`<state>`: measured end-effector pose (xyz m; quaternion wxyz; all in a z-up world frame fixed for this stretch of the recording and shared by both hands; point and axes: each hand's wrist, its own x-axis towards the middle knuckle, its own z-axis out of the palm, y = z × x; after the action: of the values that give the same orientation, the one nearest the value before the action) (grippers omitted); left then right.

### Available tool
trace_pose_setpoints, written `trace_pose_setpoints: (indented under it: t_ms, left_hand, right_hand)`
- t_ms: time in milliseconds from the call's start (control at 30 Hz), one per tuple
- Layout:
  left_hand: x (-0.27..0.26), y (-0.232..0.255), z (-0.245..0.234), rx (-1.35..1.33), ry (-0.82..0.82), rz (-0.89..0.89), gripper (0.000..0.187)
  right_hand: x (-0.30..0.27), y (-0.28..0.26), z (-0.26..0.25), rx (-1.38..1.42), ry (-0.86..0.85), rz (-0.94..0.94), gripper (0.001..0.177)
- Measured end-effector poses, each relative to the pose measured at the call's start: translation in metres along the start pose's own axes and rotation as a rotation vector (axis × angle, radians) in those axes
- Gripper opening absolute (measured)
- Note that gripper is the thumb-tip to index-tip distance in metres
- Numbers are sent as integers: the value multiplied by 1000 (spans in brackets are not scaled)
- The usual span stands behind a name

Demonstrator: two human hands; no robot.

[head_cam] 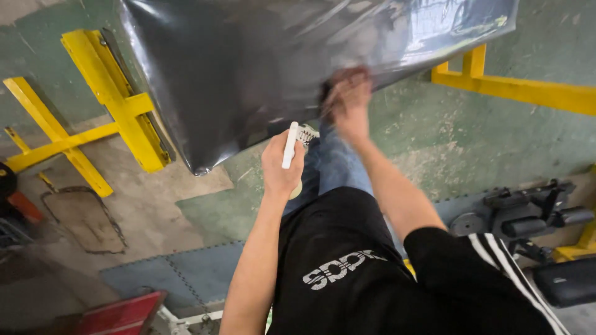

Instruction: Wiping down weight plates, machines, and benches with a cleaning spray and cloth.

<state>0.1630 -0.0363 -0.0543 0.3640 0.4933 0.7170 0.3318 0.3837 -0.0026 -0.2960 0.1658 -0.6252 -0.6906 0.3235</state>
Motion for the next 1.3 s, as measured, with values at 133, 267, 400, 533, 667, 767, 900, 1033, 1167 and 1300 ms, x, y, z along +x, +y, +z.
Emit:
trace_pose_setpoints:
  t_ms: [133, 267, 400, 533, 667, 767, 900, 1033, 1167, 1300]
  left_hand:
    - [9, 9, 4, 18, -51, 19, 26]
    - [17, 13, 16, 17, -66, 72, 23]
    - [32, 19, 34, 36, -110, 82, 23]
    - [52, 29, 66, 57, -157, 9, 30]
    - [85, 40, 112, 160, -264, -129, 32]
    - [108, 52, 158, 209, -380, -210, 27]
    - [151, 56, 229, 344, -539, -355, 23]
    - [166, 52, 263, 374, -559, -494, 21]
    - [158, 51, 266, 146, -248, -268, 26]
    - [148, 70, 245, 188, 28, -94, 36]
  right_hand:
    - [73, 26, -25, 2, 238, 208, 57]
    - [113, -14, -10, -66, 235, 355, 65]
    - [73, -109, -23, -108, 37, -274, 67]
    - [55, -58, -67, 68, -117, -472, 67]
    - [66, 68, -92, 5, -173, -207, 68]
    - [78, 182, -110, 4, -63, -89, 62]
    - [139, 250, -163, -1, -286, 656, 52]
    - [168, 355, -153, 712, -122, 656, 46]
    - [188, 298, -123, 513, 33, 79, 45]
    - [183, 92, -86, -219, 27, 204, 60]
